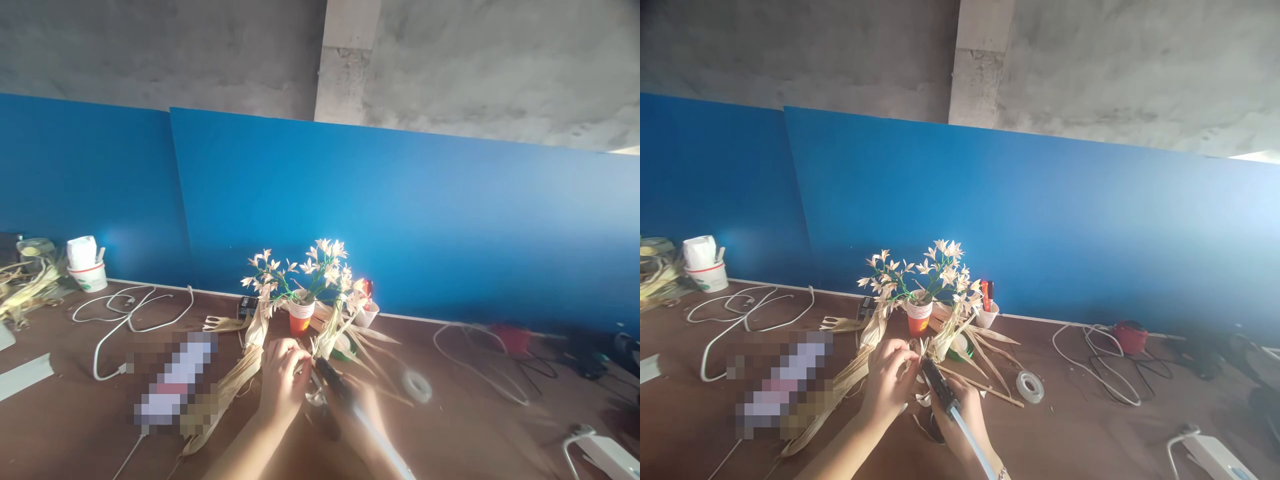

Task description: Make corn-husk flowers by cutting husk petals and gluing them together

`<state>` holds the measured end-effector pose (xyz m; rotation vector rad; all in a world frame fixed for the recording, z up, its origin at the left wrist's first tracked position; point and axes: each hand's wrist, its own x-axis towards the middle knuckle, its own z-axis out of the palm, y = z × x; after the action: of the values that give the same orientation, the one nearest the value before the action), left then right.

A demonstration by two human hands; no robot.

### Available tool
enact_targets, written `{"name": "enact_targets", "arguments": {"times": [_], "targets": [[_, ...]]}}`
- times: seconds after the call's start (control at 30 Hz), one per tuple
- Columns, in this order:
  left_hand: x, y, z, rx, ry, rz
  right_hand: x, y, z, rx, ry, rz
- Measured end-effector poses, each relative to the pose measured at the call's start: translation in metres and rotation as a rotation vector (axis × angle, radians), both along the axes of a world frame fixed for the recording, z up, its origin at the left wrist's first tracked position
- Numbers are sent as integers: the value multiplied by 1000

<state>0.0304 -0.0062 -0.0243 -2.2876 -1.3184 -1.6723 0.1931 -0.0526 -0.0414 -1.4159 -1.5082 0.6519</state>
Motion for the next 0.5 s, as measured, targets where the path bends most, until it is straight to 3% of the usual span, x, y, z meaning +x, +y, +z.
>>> {"name": "enact_targets", "arguments": {"times": [0.5], "targets": [[0, -2, 1, 9, -1, 10, -3, -1, 1, 33, 7, -39]]}}
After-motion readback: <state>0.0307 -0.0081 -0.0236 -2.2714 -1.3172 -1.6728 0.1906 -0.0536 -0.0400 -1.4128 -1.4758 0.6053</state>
